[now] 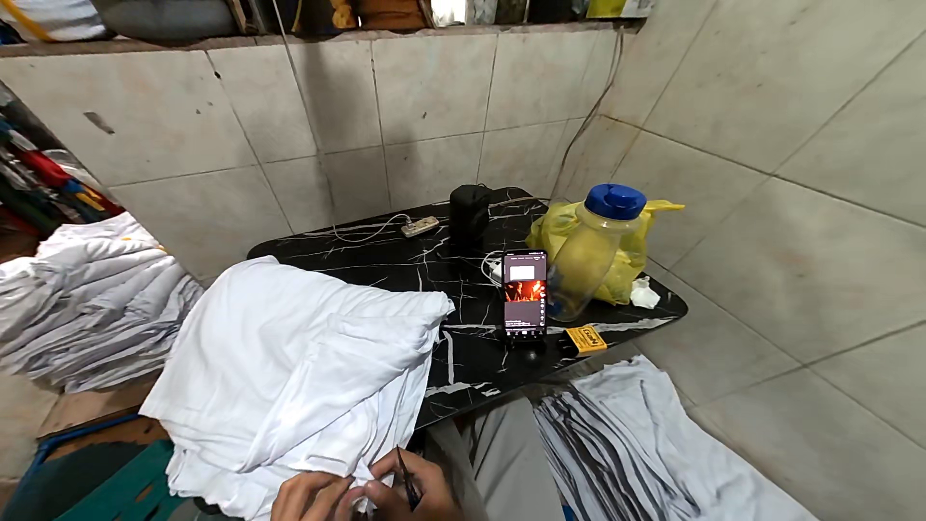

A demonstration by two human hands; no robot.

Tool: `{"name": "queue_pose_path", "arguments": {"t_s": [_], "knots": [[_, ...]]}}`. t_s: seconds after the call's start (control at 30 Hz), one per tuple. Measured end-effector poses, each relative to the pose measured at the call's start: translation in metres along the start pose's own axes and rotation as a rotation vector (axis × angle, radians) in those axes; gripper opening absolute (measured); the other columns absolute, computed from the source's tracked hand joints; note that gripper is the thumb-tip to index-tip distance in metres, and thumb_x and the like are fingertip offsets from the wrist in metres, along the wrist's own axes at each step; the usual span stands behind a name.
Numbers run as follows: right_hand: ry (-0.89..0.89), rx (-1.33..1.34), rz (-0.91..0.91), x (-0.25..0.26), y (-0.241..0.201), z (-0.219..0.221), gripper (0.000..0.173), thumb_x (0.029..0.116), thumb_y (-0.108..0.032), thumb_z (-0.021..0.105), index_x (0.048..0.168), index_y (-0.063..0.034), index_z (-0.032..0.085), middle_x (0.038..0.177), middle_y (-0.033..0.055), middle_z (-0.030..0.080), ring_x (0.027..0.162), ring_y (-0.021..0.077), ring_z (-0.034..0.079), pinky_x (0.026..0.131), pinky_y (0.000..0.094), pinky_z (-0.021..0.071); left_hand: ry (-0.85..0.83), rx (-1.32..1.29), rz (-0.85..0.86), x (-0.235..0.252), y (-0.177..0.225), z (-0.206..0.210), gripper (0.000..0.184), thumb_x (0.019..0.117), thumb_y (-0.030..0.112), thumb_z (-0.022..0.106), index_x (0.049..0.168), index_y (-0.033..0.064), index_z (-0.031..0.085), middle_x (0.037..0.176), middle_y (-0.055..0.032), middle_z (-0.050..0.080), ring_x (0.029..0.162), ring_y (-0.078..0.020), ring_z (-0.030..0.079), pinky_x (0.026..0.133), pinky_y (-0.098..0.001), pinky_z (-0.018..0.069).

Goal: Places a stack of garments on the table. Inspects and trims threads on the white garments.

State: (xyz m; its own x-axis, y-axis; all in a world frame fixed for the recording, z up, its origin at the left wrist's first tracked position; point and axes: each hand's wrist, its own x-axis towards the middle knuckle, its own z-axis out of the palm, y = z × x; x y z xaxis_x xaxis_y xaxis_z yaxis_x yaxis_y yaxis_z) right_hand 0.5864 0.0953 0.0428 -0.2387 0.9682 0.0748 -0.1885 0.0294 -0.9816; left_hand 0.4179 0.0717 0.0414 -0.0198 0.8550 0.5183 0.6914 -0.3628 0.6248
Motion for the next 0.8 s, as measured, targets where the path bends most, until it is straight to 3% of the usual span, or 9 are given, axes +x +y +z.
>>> {"name": "queue_pose_path", "arguments": {"t_s": [0.2,0.27,0.33,0.43,0.57,0.7,0.8], "knots": [[-0.017,-0.088,-0.034,-0.002,0.0,0.0,0.014,0.0963,-0.008,0.067,0.102,0.0051,0.069,0.075,0.0025,0.064,0.054,-0.0012,0.045,0.051,0.0181,0.0404,0.011,-0.201,-0.014,-0.001,0.006,0.008,0.027,0.0983,0.017,0.068,0.095,-0.0086,0.072,0.092,-0.0164,0.07,0.094,-0.0115,0.066,0.091,-0.0227,0.0531],[-0.024,-0.092,-0.05,-0.002,-0.001,0.0,0.018,0.0999,-0.012,0.064,0.097,0.0047,0.069,0.074,0.0024,0.063,0.058,-0.0006,0.048,0.055,0.0185,0.042,0.036,-0.342,-0.073,-0.001,0.011,0.008,0.025,0.097,0.014,0.069,0.107,-0.0082,0.066,0.102,-0.0078,0.073,0.098,-0.0039,0.068,0.094,-0.0242,0.0564],[-0.021,-0.121,-0.042,0.0,-0.003,0.001,0.027,0.1045,-0.018,0.059,0.091,0.0044,0.068,0.073,0.0038,0.063,0.063,0.0019,0.054,0.061,0.0207,0.0462,0.059,-0.462,-0.135,0.001,0.017,0.007,0.029,0.0934,0.013,0.074,0.117,0.0027,0.061,0.107,0.0063,0.073,0.099,-0.0009,0.069,0.092,-0.0261,0.0595],[-0.02,-0.199,-0.023,0.003,-0.002,0.001,0.034,0.1071,-0.022,0.054,0.092,0.0051,0.067,0.071,0.0068,0.059,0.063,0.0074,0.054,0.062,0.0259,0.0469,0.096,-0.548,-0.18,0.003,0.025,0.007,0.045,0.0869,0.003,0.078,0.123,0.0125,0.053,0.101,0.0152,0.073,0.087,-0.0007,0.071,0.082,-0.0264,0.063],[-0.041,-0.171,-0.007,0.004,0.003,0.001,0.03,0.1067,-0.023,0.055,0.1,0.0045,0.065,0.075,0.0059,0.06,0.066,0.0065,0.055,0.064,0.0253,0.048,0.146,-0.54,-0.163,0.004,0.029,0.01,0.034,0.0891,-0.001,0.075,0.116,0.0102,0.058,0.107,0.0135,0.071,0.092,0.0009,0.071,0.081,-0.0229,0.0636],[-0.049,-0.123,0.016,0.004,0.003,0.003,0.026,0.1057,-0.02,0.056,0.1,0.0045,0.064,0.076,0.004,0.059,0.067,0.0042,0.054,0.065,0.0231,0.0471,0.148,-0.506,-0.147,0.003,0.028,0.011,0.022,0.091,-0.003,0.071,0.11,0.0049,0.062,0.109,0.0086,0.072,0.096,0.0007,0.07,0.082,-0.0217,0.0622],[-0.027,-0.06,-0.01,0.002,0.006,0.005,0.019,0.1027,-0.013,0.059,0.1,0.0049,0.063,0.083,0.004,0.066,0.073,0.0023,0.06,0.069,0.0213,0.0507,0.15,-0.502,-0.133,0.003,0.027,0.011,0.02,0.0918,-0.004,0.069,0.108,0.0048,0.063,0.107,0.0077,0.073,0.096,0.0003,0.07,0.082,-0.0213,0.0621]]}}
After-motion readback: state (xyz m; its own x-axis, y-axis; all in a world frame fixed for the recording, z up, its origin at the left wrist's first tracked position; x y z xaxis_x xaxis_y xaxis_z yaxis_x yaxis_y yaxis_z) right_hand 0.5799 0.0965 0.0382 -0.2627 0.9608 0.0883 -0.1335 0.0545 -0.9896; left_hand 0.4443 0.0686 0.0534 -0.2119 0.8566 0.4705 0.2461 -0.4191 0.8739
